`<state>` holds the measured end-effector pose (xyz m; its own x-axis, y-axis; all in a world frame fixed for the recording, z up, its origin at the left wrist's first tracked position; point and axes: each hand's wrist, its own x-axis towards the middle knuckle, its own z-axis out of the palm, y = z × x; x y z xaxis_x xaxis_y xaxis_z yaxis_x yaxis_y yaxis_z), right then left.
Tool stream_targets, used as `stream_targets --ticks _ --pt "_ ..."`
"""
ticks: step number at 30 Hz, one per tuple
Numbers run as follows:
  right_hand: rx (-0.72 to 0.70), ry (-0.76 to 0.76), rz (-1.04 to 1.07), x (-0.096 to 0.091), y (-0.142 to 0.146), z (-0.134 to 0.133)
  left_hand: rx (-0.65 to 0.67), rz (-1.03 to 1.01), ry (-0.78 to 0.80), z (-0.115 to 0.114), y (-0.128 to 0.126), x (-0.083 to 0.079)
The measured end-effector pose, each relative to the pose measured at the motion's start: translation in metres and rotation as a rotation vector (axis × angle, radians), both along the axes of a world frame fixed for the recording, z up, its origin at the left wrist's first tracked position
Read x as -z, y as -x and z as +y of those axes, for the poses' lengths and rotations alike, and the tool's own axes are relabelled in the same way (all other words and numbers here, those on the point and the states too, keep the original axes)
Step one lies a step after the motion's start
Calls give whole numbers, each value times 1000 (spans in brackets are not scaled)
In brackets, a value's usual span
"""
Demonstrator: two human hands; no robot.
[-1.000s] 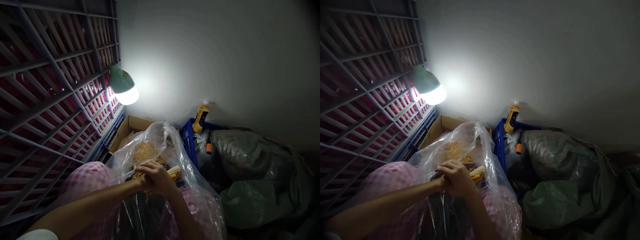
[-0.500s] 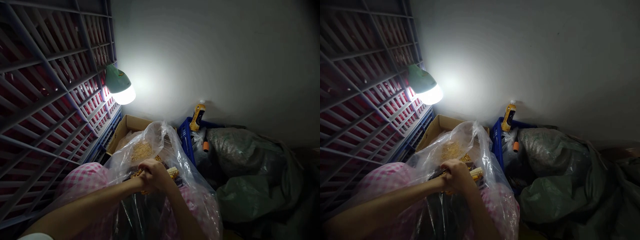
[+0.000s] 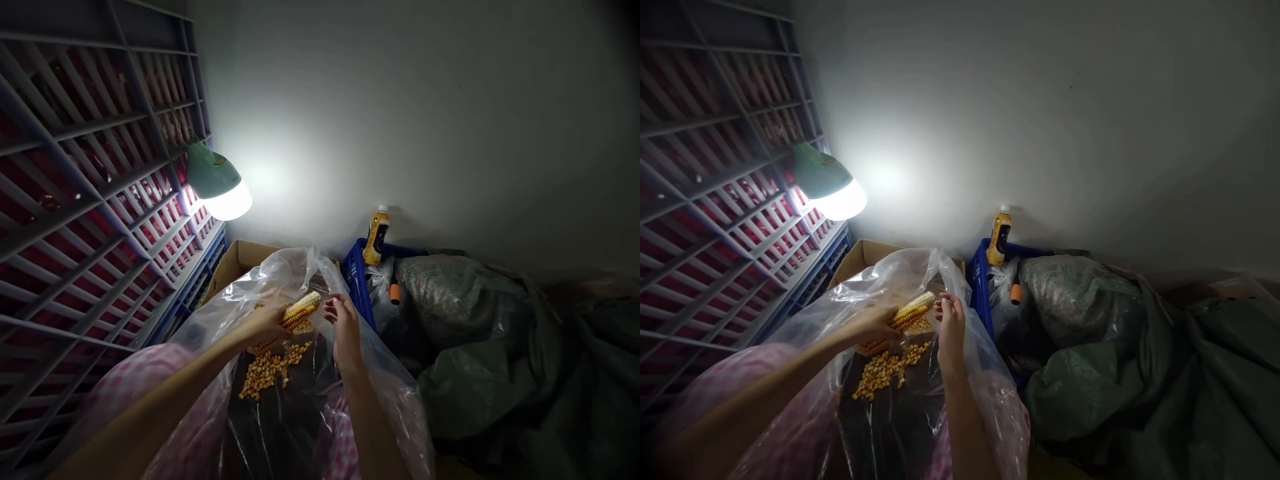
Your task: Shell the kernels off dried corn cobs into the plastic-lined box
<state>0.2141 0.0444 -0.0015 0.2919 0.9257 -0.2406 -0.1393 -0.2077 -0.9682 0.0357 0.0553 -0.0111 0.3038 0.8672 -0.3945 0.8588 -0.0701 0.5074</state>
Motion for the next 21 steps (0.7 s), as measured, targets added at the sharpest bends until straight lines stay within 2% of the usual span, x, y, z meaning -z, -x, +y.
stream_targets --ticks 3,6,9,11,14,18,19,21 --pt "-42 82 -24 12 10 -4 -115 -153 -101 8 12 -7" --pt "-236 132 118 22 32 -11 -194 -372 -118 11 14 -6" --pt "-414 41 305 29 55 -17 -261 -547 -53 9 6 -1" --pt "-387 -20 360 31 64 -19 -267 -613 -16 9 4 -1" --pt "-289 21 362 29 64 -21 -293 -529 -26 18 15 -8" --pt "-312 67 310 26 55 -22 -523 -123 -218 41 55 -27" --pt "-318 59 277 26 52 -23 -618 -77 -289 45 64 -31" --pt "-321 28 203 27 49 -23 -725 -135 -346 47 75 -36"
